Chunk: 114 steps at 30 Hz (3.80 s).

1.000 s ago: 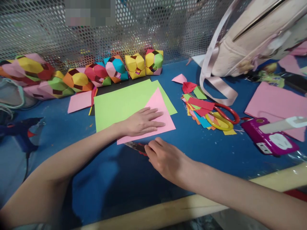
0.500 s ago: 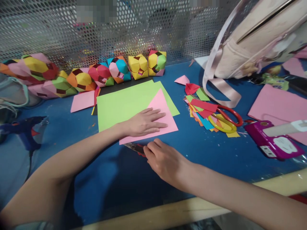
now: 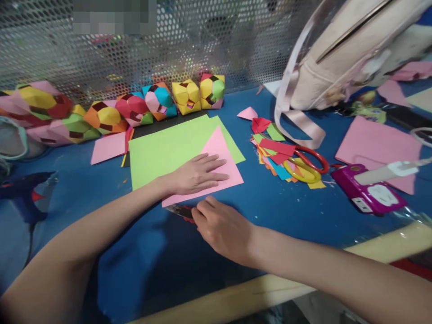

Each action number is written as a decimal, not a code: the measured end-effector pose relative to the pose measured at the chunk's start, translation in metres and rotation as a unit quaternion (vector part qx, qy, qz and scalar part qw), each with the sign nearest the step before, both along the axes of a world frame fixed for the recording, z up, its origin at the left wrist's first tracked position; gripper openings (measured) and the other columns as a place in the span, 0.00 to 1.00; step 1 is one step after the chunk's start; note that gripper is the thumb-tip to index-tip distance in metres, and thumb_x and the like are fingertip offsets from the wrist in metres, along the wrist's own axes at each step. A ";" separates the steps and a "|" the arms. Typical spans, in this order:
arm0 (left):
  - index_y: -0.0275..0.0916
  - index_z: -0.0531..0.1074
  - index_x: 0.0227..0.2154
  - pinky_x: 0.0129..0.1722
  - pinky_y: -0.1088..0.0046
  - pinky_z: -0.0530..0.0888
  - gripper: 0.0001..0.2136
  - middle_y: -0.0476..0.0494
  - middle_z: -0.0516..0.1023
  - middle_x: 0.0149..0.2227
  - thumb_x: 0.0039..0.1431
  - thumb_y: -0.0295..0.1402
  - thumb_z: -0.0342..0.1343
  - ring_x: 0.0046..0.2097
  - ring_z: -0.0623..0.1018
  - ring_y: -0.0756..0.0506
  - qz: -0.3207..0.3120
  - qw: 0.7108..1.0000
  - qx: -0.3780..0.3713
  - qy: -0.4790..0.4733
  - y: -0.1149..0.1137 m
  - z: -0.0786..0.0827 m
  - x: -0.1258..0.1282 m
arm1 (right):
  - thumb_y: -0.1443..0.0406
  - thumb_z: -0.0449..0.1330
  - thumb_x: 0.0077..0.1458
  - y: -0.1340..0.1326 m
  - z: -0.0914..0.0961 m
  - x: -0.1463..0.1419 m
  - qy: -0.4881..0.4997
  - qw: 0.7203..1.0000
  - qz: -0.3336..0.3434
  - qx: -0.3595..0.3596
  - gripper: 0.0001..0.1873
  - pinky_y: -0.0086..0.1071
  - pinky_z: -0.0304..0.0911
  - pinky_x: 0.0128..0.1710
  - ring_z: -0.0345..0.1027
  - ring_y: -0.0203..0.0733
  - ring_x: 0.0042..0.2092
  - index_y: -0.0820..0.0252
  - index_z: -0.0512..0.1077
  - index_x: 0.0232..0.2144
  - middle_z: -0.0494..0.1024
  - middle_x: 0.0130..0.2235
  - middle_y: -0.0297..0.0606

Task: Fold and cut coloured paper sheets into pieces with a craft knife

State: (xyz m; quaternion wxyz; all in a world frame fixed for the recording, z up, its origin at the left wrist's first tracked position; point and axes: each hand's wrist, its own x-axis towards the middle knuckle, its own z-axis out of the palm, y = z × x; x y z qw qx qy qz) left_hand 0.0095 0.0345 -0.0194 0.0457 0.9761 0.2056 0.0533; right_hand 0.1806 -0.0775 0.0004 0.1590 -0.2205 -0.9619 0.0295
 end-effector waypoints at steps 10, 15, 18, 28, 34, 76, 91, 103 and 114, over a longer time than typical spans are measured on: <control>0.46 0.68 0.57 0.63 0.48 0.59 0.19 0.38 0.62 0.64 0.69 0.40 0.42 0.66 0.61 0.36 0.010 0.999 -0.030 -0.020 0.002 0.012 0.000 | 0.73 0.48 0.64 -0.001 0.036 0.011 -0.025 0.994 0.070 -0.082 0.13 0.36 0.63 0.39 0.62 0.42 0.36 0.68 0.72 0.36 0.73 0.35 0.43; 0.42 0.69 0.56 0.61 0.52 0.64 0.18 0.36 0.66 0.62 0.67 0.40 0.46 0.63 0.65 0.38 0.030 0.992 -0.076 -0.097 -0.001 0.011 -0.003 | 0.70 0.47 0.64 0.035 0.050 0.054 0.125 0.985 -0.114 -0.005 0.14 0.41 0.64 0.46 0.66 0.46 0.45 0.65 0.72 0.44 0.75 0.41 0.47; 0.39 0.68 0.55 0.61 0.54 0.66 0.17 0.35 0.66 0.61 0.69 0.36 0.43 0.63 0.66 0.41 0.058 0.985 -0.081 -0.142 -0.003 0.010 -0.006 | 0.67 0.49 0.63 0.071 0.040 0.089 0.123 0.956 -0.262 0.050 0.14 0.44 0.65 0.44 0.67 0.49 0.43 0.64 0.73 0.45 0.75 0.40 0.46; 0.40 0.69 0.52 0.62 0.55 0.65 0.16 0.35 0.68 0.60 0.67 0.39 0.46 0.63 0.66 0.40 0.191 0.953 -0.134 -0.195 -0.007 0.035 -0.011 | 0.66 0.52 0.59 0.104 0.002 0.124 -0.012 0.912 -0.405 0.063 0.15 0.44 0.63 0.37 0.66 0.53 0.39 0.69 0.76 0.40 0.74 0.39 0.53; 0.40 0.59 0.59 0.55 0.57 0.72 0.27 0.35 0.68 0.60 0.59 0.44 0.54 0.56 0.73 0.40 0.302 0.912 -0.247 -0.126 -0.017 0.053 -0.010 | 0.66 0.54 0.60 0.086 0.018 0.091 0.038 0.966 -0.257 0.013 0.12 0.46 0.62 0.49 0.67 0.51 0.47 0.66 0.74 0.43 0.75 0.45 0.50; 0.44 0.62 0.57 0.38 0.70 0.74 0.22 0.47 0.75 0.39 0.60 0.35 0.49 0.36 0.75 0.48 0.292 0.922 -0.241 -0.081 -0.022 0.078 -0.004 | 0.64 0.63 0.49 0.092 0.025 0.065 0.292 0.827 -0.267 -0.401 0.11 0.29 0.63 0.31 0.69 0.36 0.32 0.64 0.73 0.36 0.77 0.33 0.37; 0.42 0.59 0.60 0.59 0.51 0.66 0.29 0.34 0.62 0.64 0.59 0.47 0.55 0.64 0.64 0.35 0.302 0.950 -0.047 -0.059 -0.039 0.040 -0.017 | 0.79 0.52 0.55 0.129 0.020 0.086 0.584 0.526 -0.316 -0.532 0.12 0.22 0.69 0.22 0.69 0.31 0.20 0.60 0.65 0.26 0.73 0.18 0.34; 0.39 0.73 0.35 0.40 0.66 0.77 0.12 0.37 0.80 0.38 0.62 0.40 0.49 0.38 0.80 0.42 0.322 0.939 -0.029 -0.116 -0.056 0.029 -0.005 | 0.78 0.54 0.55 0.107 0.021 0.074 0.546 0.497 -0.213 -0.640 0.10 0.33 0.75 0.38 0.75 0.37 0.29 0.65 0.69 0.25 0.76 0.25 0.40; 0.40 0.67 0.26 0.24 0.77 0.63 0.08 0.54 0.66 0.22 0.54 0.39 0.51 0.24 0.66 0.51 0.526 0.733 -0.091 -0.421 -0.073 0.054 -0.004 | 0.76 0.60 0.47 0.094 0.020 0.066 0.480 0.621 -0.292 -0.547 0.10 0.42 0.66 0.50 0.73 0.42 0.40 0.63 0.71 0.34 0.77 0.38 0.42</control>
